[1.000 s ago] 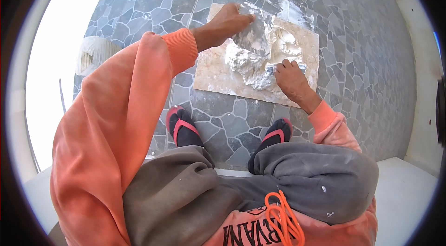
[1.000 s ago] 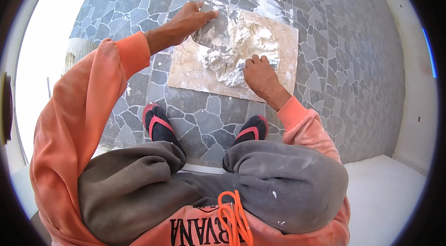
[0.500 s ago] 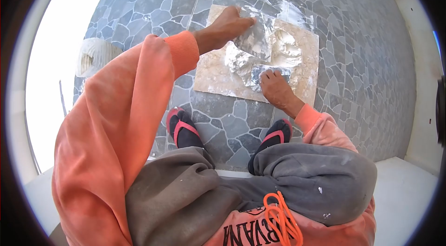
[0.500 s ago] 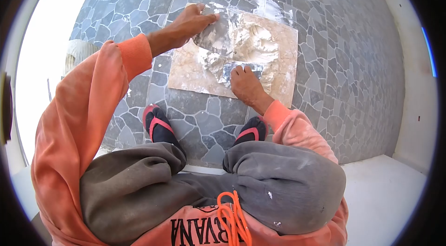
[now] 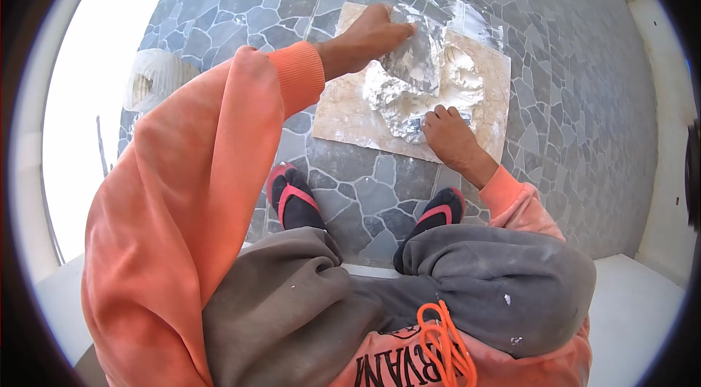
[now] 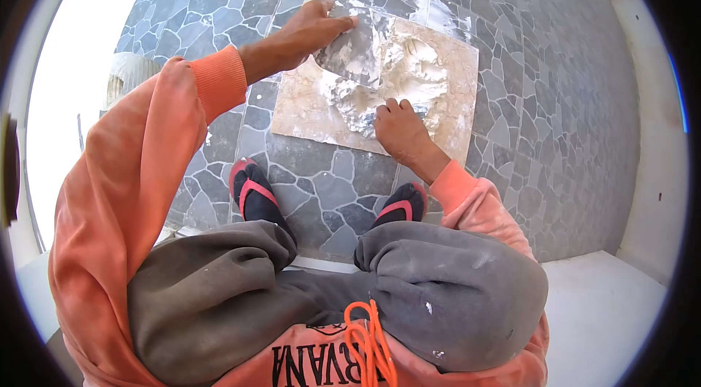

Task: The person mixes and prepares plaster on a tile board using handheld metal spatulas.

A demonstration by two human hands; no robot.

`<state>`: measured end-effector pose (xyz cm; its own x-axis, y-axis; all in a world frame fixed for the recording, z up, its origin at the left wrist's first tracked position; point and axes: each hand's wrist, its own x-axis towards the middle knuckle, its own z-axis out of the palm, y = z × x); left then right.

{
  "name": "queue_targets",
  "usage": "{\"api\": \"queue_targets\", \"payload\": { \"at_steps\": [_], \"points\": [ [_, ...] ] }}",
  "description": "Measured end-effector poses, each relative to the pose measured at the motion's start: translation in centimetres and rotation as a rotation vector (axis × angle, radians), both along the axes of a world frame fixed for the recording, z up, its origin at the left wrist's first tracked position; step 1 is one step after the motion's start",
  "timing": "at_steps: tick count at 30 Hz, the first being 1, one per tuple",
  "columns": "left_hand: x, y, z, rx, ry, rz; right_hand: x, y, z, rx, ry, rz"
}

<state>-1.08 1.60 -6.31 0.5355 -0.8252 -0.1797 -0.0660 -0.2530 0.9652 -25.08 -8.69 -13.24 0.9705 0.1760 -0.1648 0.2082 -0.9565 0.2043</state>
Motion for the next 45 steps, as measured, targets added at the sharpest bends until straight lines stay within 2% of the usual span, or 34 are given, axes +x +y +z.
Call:
{"api": "queue_targets", "payload": {
  "at_steps": [3, 4, 8, 11, 12, 14, 15, 16, 19, 20, 23, 24, 28, 31, 32, 36, 38, 40, 43, 45],
  "points": [
    [-0.1, -0.3, -0.1, 0.031, 0.014, 0.024, 0.7, -0.9, 0.8, -0.086, -0.148, -0.041],
    [-0.2, -0.4, 0.1, 0.034, 0.006, 0.025, 0.7, -1.3, -0.6, -0.021, -0.176, -0.002],
    [0.3, -0.1, 0.4, 0.020, 0.027, -0.035, 0.3, -1.4, -0.7, -0.052, 0.088, 0.019],
    [-0.1, -0.2, 0.2, 0.036, 0.046, -0.021, 1.1, -0.1, 2.4, -0.067, -0.094, -0.060],
    [-0.2, -0.4, 0.3, 0.044, 0.042, -0.003, 1.2, 0.1, 1.8, -0.059, -0.126, -0.035],
    [-0.4, -0.9, -0.3, 0.020, 0.022, 0.007, 0.2, -0.1, -2.0, -0.051, 0.007, 0.030],
    [-0.4, -0.8, -0.1, 0.011, 0.012, 0.015, 0.4, 0.5, -2.0, -0.043, 0.073, 0.065],
    [0.0, -0.7, 0.1, 0.002, 0.016, -0.005, 0.4, 0.6, -1.6, -0.034, 0.118, 0.054],
    [-0.4, -0.1, 0.0, 0.021, 0.047, -0.020, 1.1, -0.1, 2.2, 0.028, 0.030, -0.014],
    [-0.3, -0.3, 0.1, 0.037, 0.048, -0.006, 1.4, 0.2, 3.0, -0.025, -0.056, -0.026],
    [-0.2, -0.9, -0.1, 0.027, 0.047, -0.004, 0.6, -1.0, -2.5, -0.013, -0.026, 0.044],
    [-0.2, -0.9, 0.0, 0.017, 0.046, -0.008, 0.4, -0.5, -2.1, -0.026, 0.059, 0.100],
    [0.3, -0.5, -0.5, -0.016, 0.120, -0.072, 1.2, -0.9, 2.4, 0.019, 0.082, 0.010],
    [-0.2, -0.9, -0.1, 0.026, 0.053, 0.010, 0.7, -0.8, -1.0, -0.061, 0.031, -0.016],
    [-0.2, -1.0, 0.1, 0.024, 0.056, -0.007, -0.1, -0.5, -2.5, -0.010, 0.058, 0.003],
    [-0.2, -0.5, -0.2, 0.029, 0.090, -0.024, 1.6, 0.0, 2.2, 0.064, 0.123, -0.074],
    [-0.1, -0.8, 0.1, 0.019, 0.095, -0.038, 1.9, 0.5, 2.7, 0.000, 0.096, -0.169],
    [0.0, -0.8, 0.2, 0.005, 0.095, -0.055, 2.2, 2.1, 2.8, -0.058, 0.056, -0.259],
    [0.0, -0.7, -0.1, -0.013, 0.069, -0.046, 2.3, 5.2, 2.0, -0.012, 0.131, -0.455],
    [-0.2, -0.7, 0.4, 0.012, 0.077, -0.033, 2.6, 5.6, -1.3, -0.041, 0.188, -0.409]
  ]
}}
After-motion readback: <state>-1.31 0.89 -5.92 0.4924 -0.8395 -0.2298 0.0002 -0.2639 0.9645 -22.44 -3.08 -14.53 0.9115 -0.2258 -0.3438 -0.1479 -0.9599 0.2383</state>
